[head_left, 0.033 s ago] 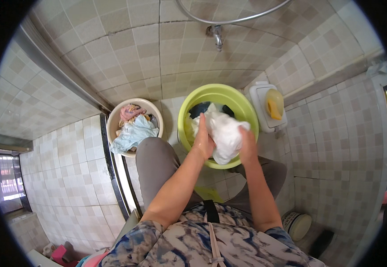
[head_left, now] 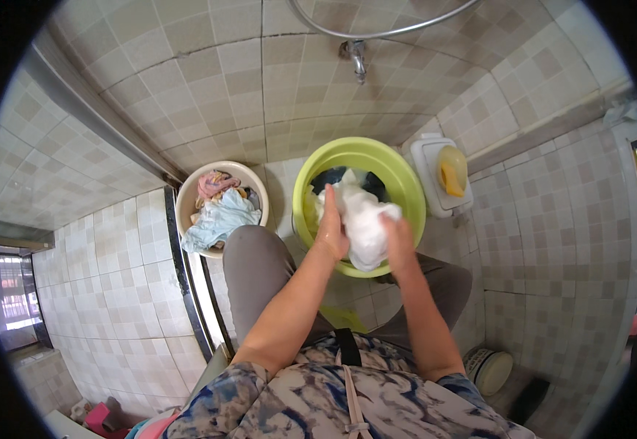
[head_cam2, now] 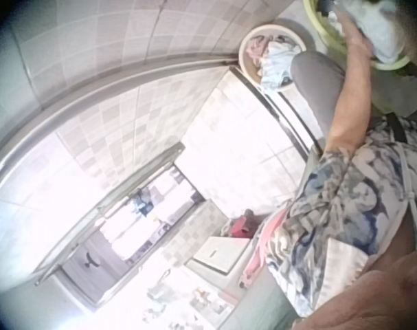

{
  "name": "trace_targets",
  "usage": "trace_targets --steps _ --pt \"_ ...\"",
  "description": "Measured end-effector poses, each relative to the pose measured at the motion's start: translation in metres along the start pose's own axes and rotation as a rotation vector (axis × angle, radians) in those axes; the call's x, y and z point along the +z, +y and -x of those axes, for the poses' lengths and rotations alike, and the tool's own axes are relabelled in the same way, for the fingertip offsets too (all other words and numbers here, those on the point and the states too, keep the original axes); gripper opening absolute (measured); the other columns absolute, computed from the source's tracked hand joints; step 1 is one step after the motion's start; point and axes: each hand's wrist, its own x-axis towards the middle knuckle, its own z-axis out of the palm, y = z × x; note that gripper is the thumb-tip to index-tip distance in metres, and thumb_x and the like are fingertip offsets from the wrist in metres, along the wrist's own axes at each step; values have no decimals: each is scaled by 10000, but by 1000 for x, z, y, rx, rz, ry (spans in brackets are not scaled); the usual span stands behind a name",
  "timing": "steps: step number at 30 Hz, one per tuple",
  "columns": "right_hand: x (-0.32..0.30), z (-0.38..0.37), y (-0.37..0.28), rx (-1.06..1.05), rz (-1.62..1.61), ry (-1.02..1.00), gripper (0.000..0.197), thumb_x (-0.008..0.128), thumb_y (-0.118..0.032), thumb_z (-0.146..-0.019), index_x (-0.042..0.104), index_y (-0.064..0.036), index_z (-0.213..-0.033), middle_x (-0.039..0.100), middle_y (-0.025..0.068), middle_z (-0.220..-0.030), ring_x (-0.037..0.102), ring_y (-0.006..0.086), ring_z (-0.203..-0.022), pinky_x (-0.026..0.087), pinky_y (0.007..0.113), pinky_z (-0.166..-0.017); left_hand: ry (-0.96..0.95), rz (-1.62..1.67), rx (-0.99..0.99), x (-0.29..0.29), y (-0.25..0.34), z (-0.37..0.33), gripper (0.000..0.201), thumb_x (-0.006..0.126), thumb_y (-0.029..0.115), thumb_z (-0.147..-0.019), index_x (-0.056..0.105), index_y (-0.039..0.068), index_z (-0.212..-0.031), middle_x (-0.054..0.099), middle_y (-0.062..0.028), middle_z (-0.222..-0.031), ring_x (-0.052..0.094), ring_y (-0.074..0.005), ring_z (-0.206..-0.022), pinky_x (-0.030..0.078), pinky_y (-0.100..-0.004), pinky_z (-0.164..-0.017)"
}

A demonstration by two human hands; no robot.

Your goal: The person washes clothes by hand in a green basin filled with water. They scrub a white cloth with a bar of soap, rinse it, and wring it out repeatedly.

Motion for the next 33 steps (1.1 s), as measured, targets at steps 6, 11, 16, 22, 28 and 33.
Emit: trace_targets --steps 6,11,16,22,28,33 --pt "71 68 -27 -822 548 -202 177 612 -165 -670 528 -12 -697 551 180 -702 564 356 -671 447 406 -587 -340 357 -67 -17 10 8 592 418 583 -836 526 58 -1089 576 -136 -994 557 -289 -924 462 -444 -811" --pt "74 2 -7 -789 770 147 231 575 -255 -712 558 -27 -744 568 168 -637 559 370 -588 457 438 -563 -27 142 -71 -32 -3 -12 385 451 377 -886 538 59 -1084 593 -101 -1000 584 -253 -898 489 -395 -792" --pt "46 -43 -21 -471 750 356 295 527 -316 -766 550 -59 -909 609 194 -697 583 398 -635 462 472 -598 105 -11 16 -14 -16 -7 346 439 306 -895 491 79 -1150 586 -100 -1038 588 -247 -919 498 -372 -799" --pt "93 39 -16 -863 649 120 255 588 -301 -732 542 -67 -823 589 159 -627 574 365 -562 464 457 -563 -417 221 -2 -81 -32 -33 445 353 441 -891 476 112 -1164 550 -111 -1072 530 -295 -971 436 -423 -854" --pt "50 -46 -8 -420 891 346 377 519 -389 -743 621 -26 -753 606 214 -672 601 371 -628 481 454 -608 53 123 -92 -9 -18 -2 344 344 305 -933 520 81 -1125 589 -115 -1034 573 -257 -945 460 -392 -861" --pt "28 -68 -4 -371 566 326 460 438 -403 -824 609 21 -872 609 251 -827 599 360 -794 463 423 -744 202 83 -17 3 -12 5 382 312 284 -931 494 39 -1161 575 -116 -1108 566 -262 -999 451 -407 -893"
